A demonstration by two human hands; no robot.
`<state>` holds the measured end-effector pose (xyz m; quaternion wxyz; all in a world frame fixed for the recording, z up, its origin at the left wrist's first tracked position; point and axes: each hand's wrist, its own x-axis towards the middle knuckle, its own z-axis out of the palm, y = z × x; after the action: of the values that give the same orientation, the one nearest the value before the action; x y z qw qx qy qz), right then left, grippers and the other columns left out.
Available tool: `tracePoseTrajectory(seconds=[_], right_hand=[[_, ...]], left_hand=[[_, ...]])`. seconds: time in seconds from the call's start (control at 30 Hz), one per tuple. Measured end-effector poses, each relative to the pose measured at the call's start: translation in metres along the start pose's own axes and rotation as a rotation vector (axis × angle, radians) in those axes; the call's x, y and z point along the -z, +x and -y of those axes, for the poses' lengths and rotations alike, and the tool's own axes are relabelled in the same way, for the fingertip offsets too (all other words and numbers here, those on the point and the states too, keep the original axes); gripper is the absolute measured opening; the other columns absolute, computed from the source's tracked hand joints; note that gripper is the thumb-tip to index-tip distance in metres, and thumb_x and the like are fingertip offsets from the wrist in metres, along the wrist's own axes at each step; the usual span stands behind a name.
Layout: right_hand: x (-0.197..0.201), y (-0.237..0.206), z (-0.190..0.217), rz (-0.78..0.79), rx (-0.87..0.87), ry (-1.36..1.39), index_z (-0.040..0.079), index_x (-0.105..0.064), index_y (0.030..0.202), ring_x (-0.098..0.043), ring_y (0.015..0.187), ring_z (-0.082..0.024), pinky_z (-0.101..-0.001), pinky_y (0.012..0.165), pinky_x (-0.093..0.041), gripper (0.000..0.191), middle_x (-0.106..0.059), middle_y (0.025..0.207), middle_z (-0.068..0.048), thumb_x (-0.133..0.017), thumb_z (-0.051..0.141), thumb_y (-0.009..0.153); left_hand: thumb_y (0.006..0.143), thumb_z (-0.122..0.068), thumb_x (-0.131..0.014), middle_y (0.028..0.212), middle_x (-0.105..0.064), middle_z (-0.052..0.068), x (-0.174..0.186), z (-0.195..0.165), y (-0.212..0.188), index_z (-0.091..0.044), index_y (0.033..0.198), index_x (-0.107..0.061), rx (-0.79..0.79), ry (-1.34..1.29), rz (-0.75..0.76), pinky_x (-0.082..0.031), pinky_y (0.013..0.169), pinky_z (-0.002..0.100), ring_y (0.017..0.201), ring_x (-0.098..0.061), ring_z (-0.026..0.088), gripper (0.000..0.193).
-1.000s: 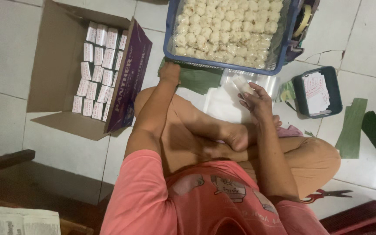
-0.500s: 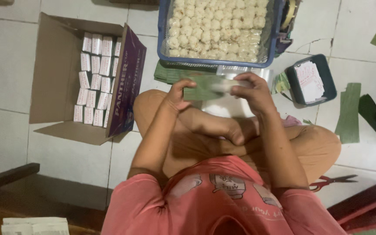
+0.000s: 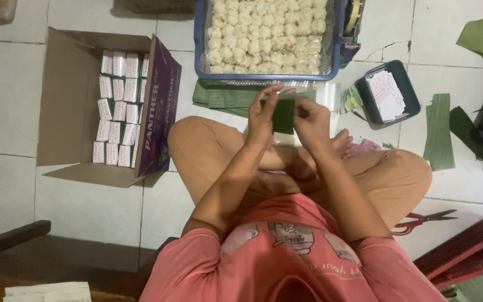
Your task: The person sits on the floor wrapping round white food items in clear plastic wrap and places the wrapped items into a cardboard box. They also handle green leaf pieces and a small green cylindrical container while working through the items one at a time.
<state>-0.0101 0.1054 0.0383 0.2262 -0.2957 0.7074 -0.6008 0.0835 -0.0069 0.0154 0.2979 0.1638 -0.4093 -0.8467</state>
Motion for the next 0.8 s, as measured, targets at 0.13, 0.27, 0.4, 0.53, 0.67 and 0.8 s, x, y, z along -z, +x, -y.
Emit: tracePoseTrajectory(seconds=[0.13, 0.27, 0.4, 0.53, 0.67, 0.8], right_hand=[[0.003, -0.007, -0.003, 0.080, 0.049, 0.256, -0.004, -0.069, 0.113, -0.061, 0.099, -0.009, -0.0217, 0.088, -0.049, 0.018, -0.068, 0.109, -0.002, -0.060, 0.006, 0.102], [0.003, -0.003, 0.004, 0.085, 0.006, 0.032, -0.004, -0.072, 0.109, -0.061, 0.093, -0.013, -0.0250, 0.080, -0.050, 0.016, -0.068, 0.102, -0.007, -0.073, 0.006, 0.097], [-0.005, -0.003, 0.011, -0.169, 0.232, -0.088, -0.003, -0.070, 0.116, -0.062, 0.103, -0.020, -0.0302, 0.083, -0.052, 0.030, -0.061, 0.116, -0.013, -0.080, 0.004, 0.089], [-0.014, -0.010, 0.007, -0.236, 0.265, -0.132, 0.001, -0.063, 0.129, -0.065, 0.104, -0.021, -0.0320, 0.089, -0.055, 0.036, -0.062, 0.120, -0.013, -0.074, 0.005, 0.095], [-0.018, -0.012, -0.011, -0.102, 0.416, -0.278, -0.003, -0.060, 0.131, -0.064, 0.107, -0.027, -0.0352, 0.090, -0.053, 0.043, -0.063, 0.122, -0.018, -0.076, 0.009, 0.093], [-0.018, -0.008, -0.039, -0.034, 0.023, -0.012, 0.000, -0.056, 0.130, -0.069, 0.098, -0.024, -0.0318, 0.085, -0.056, 0.043, -0.071, 0.114, -0.015, -0.075, 0.022, 0.098]], left_hand=[[0.097, -0.017, -0.081, 0.119, -0.071, 0.019, -0.003, 0.014, 0.004, 0.003, 0.128, -0.065, -0.221, 0.377, -0.159, -0.054, 0.097, 0.028, 0.108, -0.065, 0.017, 0.041], [0.099, -0.014, -0.075, 0.128, -0.060, 0.014, 0.003, 0.022, 0.005, 0.002, 0.134, -0.056, -0.335, 0.567, -0.183, -0.046, 0.105, 0.029, 0.119, -0.056, 0.018, 0.043], [0.097, -0.008, -0.062, 0.133, -0.053, 0.011, 0.003, 0.021, 0.000, -0.001, 0.146, -0.040, -0.127, 0.302, -0.062, -0.044, 0.107, 0.030, 0.121, -0.053, 0.018, 0.054], [0.101, -0.008, -0.058, 0.134, -0.056, 0.015, -0.001, 0.023, -0.008, -0.002, 0.151, -0.031, -0.118, 0.359, -0.035, -0.045, 0.107, 0.031, 0.121, -0.056, 0.020, 0.057], [0.103, -0.012, -0.050, 0.147, -0.052, 0.013, 0.013, 0.030, -0.004, -0.001, 0.163, -0.027, 0.019, -0.100, 0.111, -0.043, 0.116, 0.030, 0.132, -0.054, 0.019, 0.065], [0.103, -0.011, -0.058, 0.135, -0.061, 0.013, 0.042, 0.041, 0.001, -0.002, 0.166, -0.025, 0.097, -0.007, 0.049, -0.050, 0.105, 0.031, 0.118, -0.061, 0.019, 0.071]])
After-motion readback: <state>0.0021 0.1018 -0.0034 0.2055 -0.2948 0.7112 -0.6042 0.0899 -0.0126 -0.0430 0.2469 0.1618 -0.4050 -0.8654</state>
